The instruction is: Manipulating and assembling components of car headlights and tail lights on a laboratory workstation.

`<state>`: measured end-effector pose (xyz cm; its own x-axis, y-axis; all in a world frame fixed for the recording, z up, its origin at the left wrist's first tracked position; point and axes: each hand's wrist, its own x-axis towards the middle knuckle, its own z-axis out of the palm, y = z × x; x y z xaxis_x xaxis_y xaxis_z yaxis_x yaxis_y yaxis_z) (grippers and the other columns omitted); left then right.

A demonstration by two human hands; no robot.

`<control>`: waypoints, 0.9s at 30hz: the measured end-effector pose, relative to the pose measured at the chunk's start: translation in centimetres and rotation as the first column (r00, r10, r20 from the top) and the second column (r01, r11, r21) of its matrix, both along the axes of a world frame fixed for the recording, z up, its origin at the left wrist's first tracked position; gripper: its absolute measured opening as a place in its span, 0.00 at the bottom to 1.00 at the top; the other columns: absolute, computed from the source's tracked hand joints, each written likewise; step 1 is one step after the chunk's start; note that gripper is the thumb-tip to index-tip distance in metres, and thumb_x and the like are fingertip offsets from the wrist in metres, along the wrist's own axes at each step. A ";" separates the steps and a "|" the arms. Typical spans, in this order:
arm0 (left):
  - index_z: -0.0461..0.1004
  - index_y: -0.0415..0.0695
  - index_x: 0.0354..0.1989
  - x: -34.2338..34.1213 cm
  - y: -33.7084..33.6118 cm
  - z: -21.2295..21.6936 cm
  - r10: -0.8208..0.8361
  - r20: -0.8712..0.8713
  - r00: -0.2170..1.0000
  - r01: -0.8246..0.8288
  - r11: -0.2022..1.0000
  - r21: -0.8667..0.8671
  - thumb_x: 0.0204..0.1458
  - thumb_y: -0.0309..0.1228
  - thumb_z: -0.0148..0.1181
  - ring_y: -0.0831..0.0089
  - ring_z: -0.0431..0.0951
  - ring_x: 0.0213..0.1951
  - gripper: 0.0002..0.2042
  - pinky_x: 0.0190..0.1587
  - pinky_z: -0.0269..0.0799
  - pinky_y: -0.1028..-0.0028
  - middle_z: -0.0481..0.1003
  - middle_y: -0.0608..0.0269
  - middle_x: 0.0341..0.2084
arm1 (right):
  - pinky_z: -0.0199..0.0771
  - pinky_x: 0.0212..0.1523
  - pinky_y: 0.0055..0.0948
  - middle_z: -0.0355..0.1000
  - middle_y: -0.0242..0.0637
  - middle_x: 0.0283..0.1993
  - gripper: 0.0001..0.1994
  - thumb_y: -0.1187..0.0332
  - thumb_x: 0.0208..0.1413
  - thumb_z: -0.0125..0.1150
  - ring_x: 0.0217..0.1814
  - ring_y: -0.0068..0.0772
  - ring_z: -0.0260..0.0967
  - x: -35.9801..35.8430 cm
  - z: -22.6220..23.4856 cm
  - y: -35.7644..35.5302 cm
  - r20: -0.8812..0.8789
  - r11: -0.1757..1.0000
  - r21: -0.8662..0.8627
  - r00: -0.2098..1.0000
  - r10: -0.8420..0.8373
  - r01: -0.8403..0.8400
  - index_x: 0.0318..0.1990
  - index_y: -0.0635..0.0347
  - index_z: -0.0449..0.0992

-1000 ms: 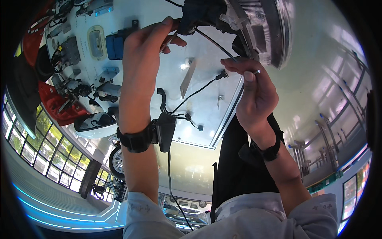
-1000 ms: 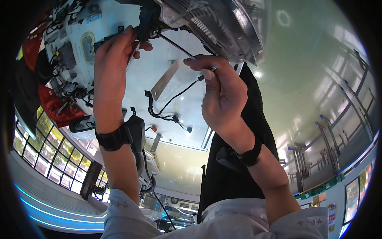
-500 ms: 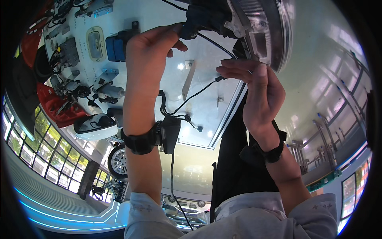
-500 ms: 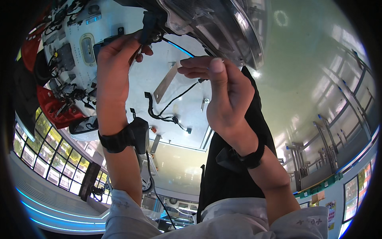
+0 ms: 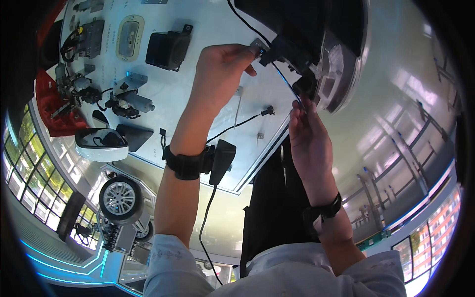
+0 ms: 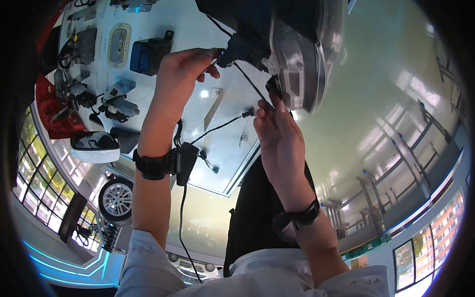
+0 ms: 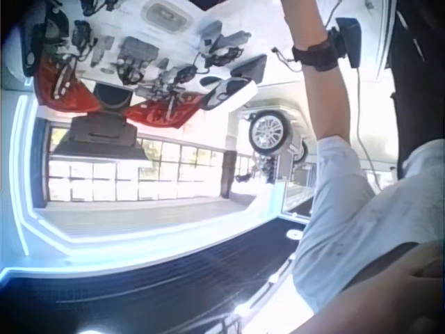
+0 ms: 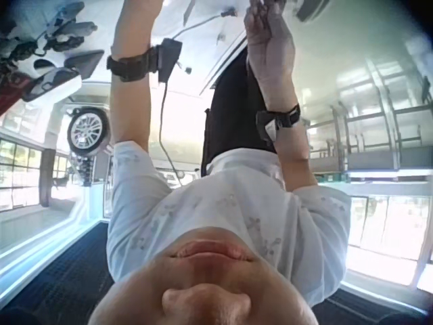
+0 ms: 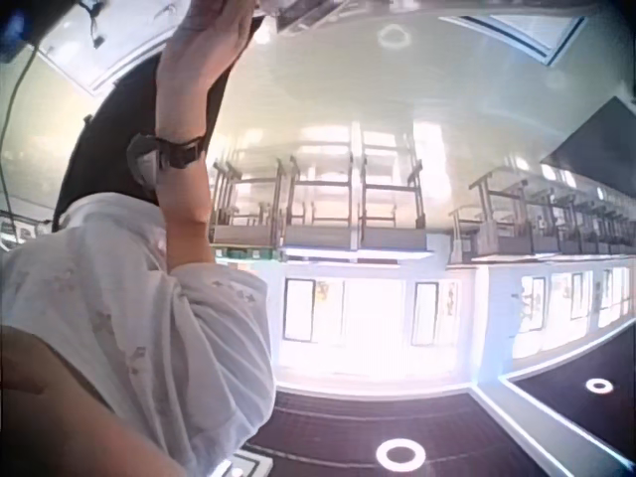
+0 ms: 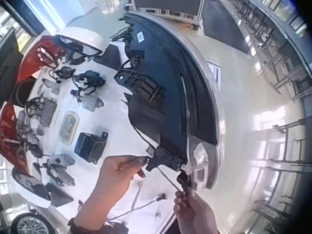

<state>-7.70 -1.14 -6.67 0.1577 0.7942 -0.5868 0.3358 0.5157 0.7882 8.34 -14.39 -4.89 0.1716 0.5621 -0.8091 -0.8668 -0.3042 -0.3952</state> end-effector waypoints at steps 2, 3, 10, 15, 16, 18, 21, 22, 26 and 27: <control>0.80 0.37 0.34 0.0 0.0 0.1 0.000 -0.001 1.000 0.000 1.000 0.020 0.53 0.37 0.57 0.82 0.68 0.21 0.14 0.25 0.58 0.78 0.77 0.62 0.18 | 0.79 0.43 0.25 0.72 0.45 0.43 0.18 0.68 0.62 0.55 0.38 0.26 0.73 -0.6 0.0 0.1 0.153 0.997 -0.017 0.985 0.082 -0.080 0.54 0.73 0.66; 0.80 0.37 0.34 0.0 0.2 0.0 0.024 -0.001 1.000 -0.024 1.000 0.018 0.53 0.37 0.57 0.82 0.68 0.21 0.14 0.25 0.58 0.78 0.77 0.62 0.18 | 0.80 0.41 0.26 0.73 0.46 0.41 0.17 0.69 0.62 0.55 0.35 0.27 0.74 -0.8 -0.1 0.0 0.300 0.991 -0.041 0.945 0.134 -0.128 0.53 0.73 0.67; 0.80 0.36 0.34 -0.2 0.2 0.3 0.008 -0.008 1.000 -0.008 1.000 -0.005 0.54 0.37 0.57 0.79 0.73 0.22 0.14 0.27 0.64 0.77 0.77 0.61 0.19 | 0.79 0.46 0.30 0.75 0.48 0.41 0.12 0.77 0.60 0.53 0.45 0.37 0.76 -0.8 -2.2 -0.9 0.751 0.908 -0.044 0.585 0.305 -0.417 0.49 0.75 0.69; 0.79 0.35 0.34 -0.3 0.2 0.4 0.009 -0.011 1.000 -0.009 1.000 -0.002 0.54 0.36 0.56 0.76 0.76 0.23 0.14 0.29 0.68 0.76 0.76 0.60 0.19 | 0.76 0.39 0.28 0.74 0.47 0.40 0.11 0.81 0.56 0.54 0.40 0.37 0.76 1.3 -3.7 -1.0 0.972 0.688 -0.224 -0.104 0.211 -0.691 0.47 0.70 0.72; 0.79 0.35 0.34 -0.3 0.3 0.3 0.009 0.015 1.000 -0.009 1.000 0.003 0.54 0.36 0.56 0.75 0.76 0.23 0.14 0.29 0.68 0.76 0.76 0.59 0.19 | 0.75 0.35 0.28 0.73 0.45 0.33 0.09 0.82 0.55 0.54 0.33 0.39 0.75 1.4 -4.0 -0.9 0.976 0.707 -0.217 -0.129 0.176 -0.673 0.44 0.71 0.73; 0.79 0.35 0.34 -0.3 0.2 0.1 0.016 0.045 0.999 -0.017 1.000 0.004 0.54 0.36 0.56 0.75 0.76 0.23 0.14 0.30 0.68 0.75 0.76 0.59 0.19 | 0.75 0.33 0.28 0.74 0.44 0.32 0.07 0.79 0.58 0.52 0.31 0.38 0.75 1.6 -3.8 -0.7 0.974 0.700 -0.216 -0.096 0.207 -0.680 0.42 0.71 0.73; 0.80 0.36 0.33 -0.4 0.1 0.0 0.021 0.050 0.999 -0.020 1.000 -0.022 0.53 0.35 0.56 0.74 0.76 0.23 0.13 0.30 0.69 0.75 0.76 0.59 0.18 | 0.75 0.28 0.27 0.73 0.41 0.28 0.10 0.72 0.64 0.47 0.26 0.34 0.74 1.0 -2.9 -0.2 0.886 0.785 -0.169 0.257 0.385 -0.596 0.39 0.70 0.73; 0.80 0.36 0.35 -0.4 0.1 -0.1 0.033 0.074 0.997 -0.030 0.999 -0.040 0.54 0.34 0.58 0.78 0.73 0.24 0.12 0.30 0.65 0.77 0.76 0.62 0.19 | 0.73 0.24 0.26 0.73 0.39 0.26 0.13 0.67 0.66 0.45 0.22 0.31 0.72 0.8 -2.4 0.0 0.688 0.859 -0.163 0.568 0.451 -0.485 0.37 0.68 0.72; 0.80 0.36 0.36 -0.7 0.3 -0.4 -0.012 0.064 0.998 0.014 0.999 -0.037 0.55 0.32 0.59 0.82 0.72 0.26 0.10 0.30 0.62 0.79 0.76 0.65 0.21 | 0.62 0.17 0.21 0.69 0.36 0.26 0.15 0.60 0.68 0.41 0.16 0.22 0.62 1.2 0.2 0.8 -0.113 0.932 -0.158 0.944 0.311 -0.326 0.40 0.63 0.69; 0.80 0.36 0.36 -0.8 0.3 -0.4 -0.008 0.064 0.998 0.011 0.999 -0.041 0.55 0.32 0.59 0.82 0.72 0.26 0.10 0.30 0.62 0.79 0.76 0.65 0.21 | 0.62 0.17 0.21 0.69 0.36 0.26 0.15 0.60 0.68 0.41 0.16 0.22 0.62 1.5 0.6 1.1 -0.114 0.930 -0.162 0.943 0.313 -0.329 0.40 0.63 0.69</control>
<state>-8.49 -0.81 -7.08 0.2038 0.7675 -0.6078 0.2905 0.5455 0.7862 9.80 -13.28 -4.27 -0.0676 0.4233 -0.9035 -0.7390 -0.6296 -0.2396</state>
